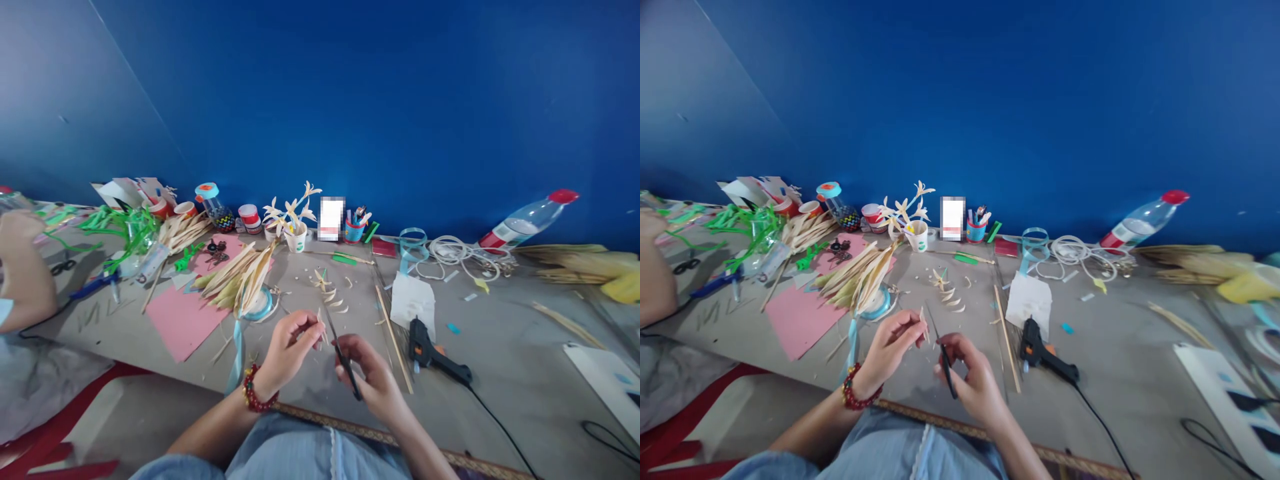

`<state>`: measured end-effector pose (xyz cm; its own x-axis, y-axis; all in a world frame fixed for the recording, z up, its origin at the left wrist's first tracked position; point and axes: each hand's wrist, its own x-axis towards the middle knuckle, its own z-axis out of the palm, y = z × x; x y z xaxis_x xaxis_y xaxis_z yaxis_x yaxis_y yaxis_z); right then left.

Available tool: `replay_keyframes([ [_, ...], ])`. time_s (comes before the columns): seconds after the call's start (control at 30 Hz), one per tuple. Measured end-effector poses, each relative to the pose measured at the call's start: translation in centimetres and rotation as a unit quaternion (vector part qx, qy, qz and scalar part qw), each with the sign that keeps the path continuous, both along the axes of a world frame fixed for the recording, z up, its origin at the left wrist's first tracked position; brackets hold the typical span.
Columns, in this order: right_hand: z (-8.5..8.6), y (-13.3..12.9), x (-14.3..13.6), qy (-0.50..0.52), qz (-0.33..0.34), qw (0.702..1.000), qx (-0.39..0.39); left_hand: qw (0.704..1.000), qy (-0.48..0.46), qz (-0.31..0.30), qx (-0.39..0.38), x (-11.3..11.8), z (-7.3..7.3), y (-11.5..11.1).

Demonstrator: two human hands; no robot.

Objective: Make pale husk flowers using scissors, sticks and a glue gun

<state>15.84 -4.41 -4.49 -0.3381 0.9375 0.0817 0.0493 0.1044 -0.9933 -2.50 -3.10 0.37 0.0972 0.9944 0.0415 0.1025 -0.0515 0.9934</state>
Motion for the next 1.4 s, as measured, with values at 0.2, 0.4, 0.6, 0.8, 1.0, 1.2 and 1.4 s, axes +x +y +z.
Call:
replay_keyframes([
  [0.2,0.3,-0.4,0.4,-0.004,0.049,0.998,-0.024,0.999,0.027,-0.043,-0.008,-0.5,-0.5,0.1],
  [0.4,0.7,-0.3,0.0,0.004,0.059,0.997,-0.048,0.998,0.035,-0.055,-0.011,-0.9,-0.3,0.1],
  [0.6,0.0,-0.6,-0.4,0.01,0.043,0.997,-0.062,0.997,0.038,-0.062,-0.018,-1.3,-0.1,0.3],
  [0.8,-0.2,-0.6,-0.8,0.017,0.033,0.997,-0.07,0.997,0.001,-0.065,-0.033,-1.4,-0.3,0.3],
  [1.0,-0.2,-0.6,-0.9,0.017,0.041,0.996,-0.079,0.996,-0.023,-0.067,-0.047,-1.6,-0.5,0.5],
  [1.2,-0.3,-0.5,-1.1,0.022,0.051,0.995,-0.086,0.995,-0.05,-0.068,-0.058,-1.9,-0.6,0.5],
  [1.4,-0.2,0.0,-1.3,0.009,0.079,0.993,-0.088,0.993,-0.07,-0.071,-0.065,-2.7,-0.8,0.2],
])
